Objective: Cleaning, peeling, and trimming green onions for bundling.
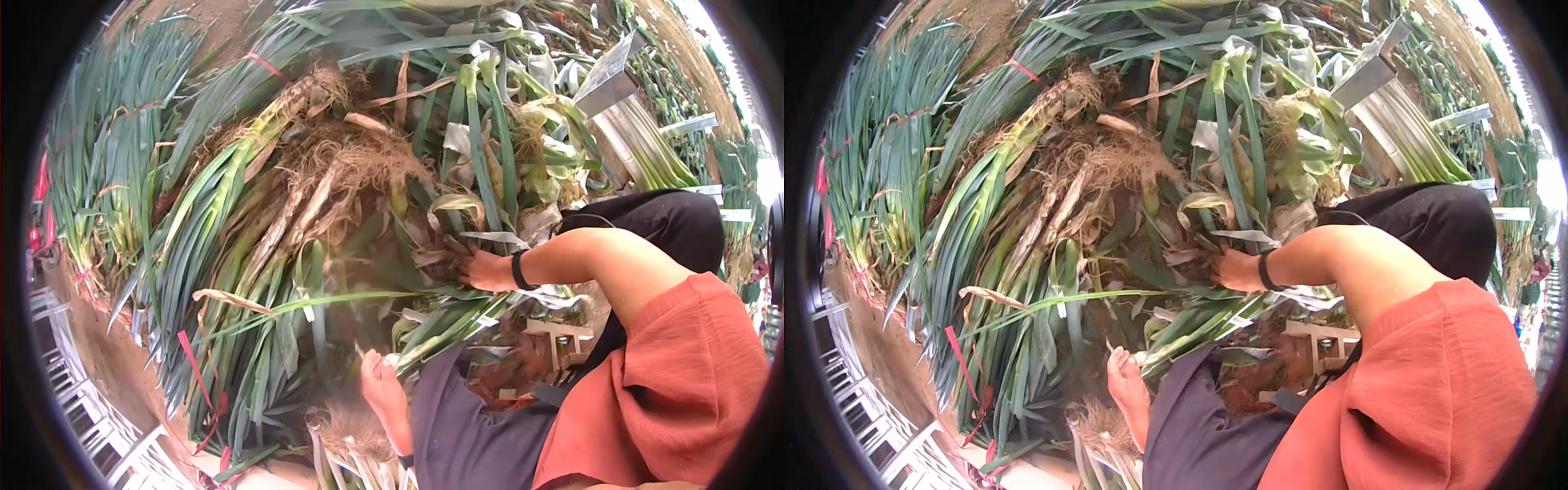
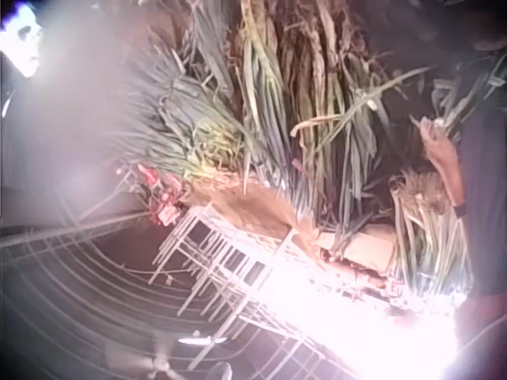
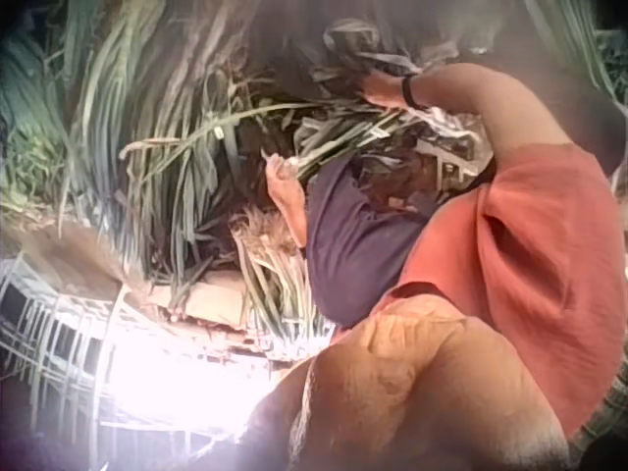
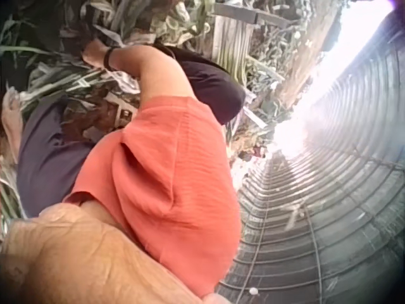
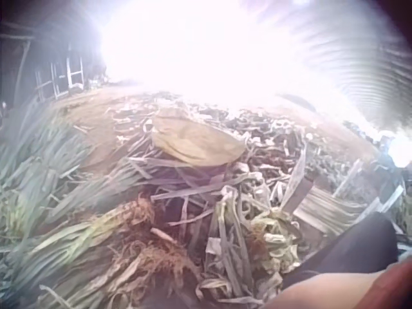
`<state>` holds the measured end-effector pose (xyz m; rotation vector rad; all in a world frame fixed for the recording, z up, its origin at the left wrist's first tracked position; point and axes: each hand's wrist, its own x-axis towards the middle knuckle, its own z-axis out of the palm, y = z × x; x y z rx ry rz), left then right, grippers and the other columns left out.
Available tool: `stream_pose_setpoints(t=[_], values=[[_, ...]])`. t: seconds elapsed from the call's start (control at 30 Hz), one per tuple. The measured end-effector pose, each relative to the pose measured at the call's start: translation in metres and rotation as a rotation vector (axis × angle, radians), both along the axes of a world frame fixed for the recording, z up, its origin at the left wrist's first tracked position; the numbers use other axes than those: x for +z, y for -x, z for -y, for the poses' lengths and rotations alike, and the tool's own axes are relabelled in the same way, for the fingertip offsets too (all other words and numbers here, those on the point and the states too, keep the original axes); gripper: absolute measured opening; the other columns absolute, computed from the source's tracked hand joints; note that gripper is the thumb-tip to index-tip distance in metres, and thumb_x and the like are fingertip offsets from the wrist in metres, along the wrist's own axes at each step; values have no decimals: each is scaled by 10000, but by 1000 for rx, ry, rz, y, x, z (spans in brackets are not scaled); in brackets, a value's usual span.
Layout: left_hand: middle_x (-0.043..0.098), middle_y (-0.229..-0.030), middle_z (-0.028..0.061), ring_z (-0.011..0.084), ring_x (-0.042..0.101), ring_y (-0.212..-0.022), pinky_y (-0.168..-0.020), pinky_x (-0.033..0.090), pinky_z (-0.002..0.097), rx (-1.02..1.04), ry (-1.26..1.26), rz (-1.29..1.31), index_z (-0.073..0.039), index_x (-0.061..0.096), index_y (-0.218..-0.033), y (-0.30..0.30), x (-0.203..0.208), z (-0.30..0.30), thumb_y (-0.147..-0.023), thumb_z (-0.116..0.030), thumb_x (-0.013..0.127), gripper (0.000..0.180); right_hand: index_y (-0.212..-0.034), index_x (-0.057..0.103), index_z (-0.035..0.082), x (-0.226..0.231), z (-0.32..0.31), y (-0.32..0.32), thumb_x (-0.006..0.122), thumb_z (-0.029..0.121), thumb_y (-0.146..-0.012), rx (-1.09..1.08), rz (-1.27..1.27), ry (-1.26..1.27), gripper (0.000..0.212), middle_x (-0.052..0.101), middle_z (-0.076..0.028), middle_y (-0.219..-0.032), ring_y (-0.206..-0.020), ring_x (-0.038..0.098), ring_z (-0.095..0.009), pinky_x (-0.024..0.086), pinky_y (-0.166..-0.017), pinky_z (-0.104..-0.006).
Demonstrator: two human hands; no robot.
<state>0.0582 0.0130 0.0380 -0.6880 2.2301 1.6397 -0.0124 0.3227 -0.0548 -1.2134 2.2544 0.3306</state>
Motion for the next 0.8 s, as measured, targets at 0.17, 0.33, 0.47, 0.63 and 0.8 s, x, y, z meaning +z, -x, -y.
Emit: stream_pose_setpoints(t=[0.17, 0.33, 0.47, 0.63, 0.8], values=[[563, -1077, 131, 189, 540, -993, -889, 412, 291, 19, 91, -6, 42, 503, -1146, -2, 0, -1, -853, -64, 541, 314, -719, 622, 89, 65, -36, 132, 537, 146, -728, -530, -44, -104, 103, 624, -104, -702, -713, 611, -263, 449, -582, -351], [573, -1080, 130, 199, 550, -997, -893, 415, 298, -45, 155, -14, 26, 513, -1146, 4, -10, -7, -856, -110, 549, 323, -917, 586, 49, 192, -196, 273, 457, 114, -834, -665, -699, 372, 167, 591, -150, -861, -791, 561, -209, 472, -702, -326], [572, -1094, 169, 239, 572, -981, -871, 440, 319, -80, 166, -44, 22, 508, -1156, 18, -2, -19, -844, -107, 556, 341, -1033, 528, 48, 305, -208, 303, 491, 121, -812, -931, -797, 325, 236, 559, -142, -983, -895, 541, -209, 459, -768, -331], [586, -1051, 160, 238, 590, -936, -835, 457, 325, -146, 147, -10, -11, 518, -1151, 28, -1, -9, -832, -132, 566, 345, -1177, 456, 46, 256, -93, 322, 534, 130, -785, -670, -566, 426, 409, 519, -130, -1136, -1024, 517, -210, 443, -851, -337], [586, -1029, 146, 213, 586, -923, -827, 458, 307, -114, 105, 58, -13, 514, -1149, 11, -15, 9, -840, -115, 568, 330, -1267, 413, 72, 120, 84, 275, 563, 91, -756, -412, -244, 279, 533, 492, -138, -1154, -1107, 468, -277, 409, -894, -425]])
